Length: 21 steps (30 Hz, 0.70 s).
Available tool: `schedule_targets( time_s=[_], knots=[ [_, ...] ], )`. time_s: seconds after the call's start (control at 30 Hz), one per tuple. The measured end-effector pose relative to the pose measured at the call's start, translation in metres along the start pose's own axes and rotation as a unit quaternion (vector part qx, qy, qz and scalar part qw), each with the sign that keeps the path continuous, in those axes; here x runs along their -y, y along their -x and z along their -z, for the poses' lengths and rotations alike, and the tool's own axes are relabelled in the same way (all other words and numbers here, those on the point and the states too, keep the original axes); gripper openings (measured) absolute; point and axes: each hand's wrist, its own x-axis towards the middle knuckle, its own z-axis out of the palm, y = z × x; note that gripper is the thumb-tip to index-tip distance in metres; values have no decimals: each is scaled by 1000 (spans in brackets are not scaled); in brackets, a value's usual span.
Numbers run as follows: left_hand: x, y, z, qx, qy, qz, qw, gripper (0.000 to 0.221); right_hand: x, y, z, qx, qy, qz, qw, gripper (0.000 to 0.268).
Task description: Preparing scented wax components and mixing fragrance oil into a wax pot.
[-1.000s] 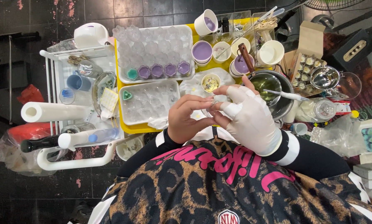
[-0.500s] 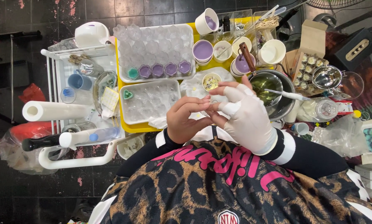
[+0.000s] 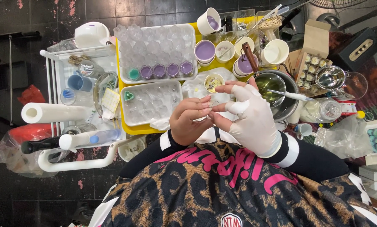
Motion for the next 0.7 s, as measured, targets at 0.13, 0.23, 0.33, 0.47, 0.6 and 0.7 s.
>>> schedule_targets(
  time_s=[0.13,0.23,0.33,0.47,0.6,0.7],
  knots=[
    [-4,-4,0,-15,0,-7,1000,44,0,2,-4,-5,-25,-5,1000,15],
    [-5,-3,1,-13,7,-1,1000,46,-1,2,-8,-12,-25,-13,1000,11],
    [-3,0,1,-17,10,-4,1000,47,-1,2,-9,-19,-2,0,1000,10],
    [-2,7,1,-19,36,34,999,50,3,-1,0,6,-10,-1,1000,17],
    [3,16,0,-22,185,131,974,59,5,-3,16,9,16,-5,1000,23],
    [8,28,3,-19,261,179,948,59,-3,-4,21,27,-14,2,1000,23]
  ],
)
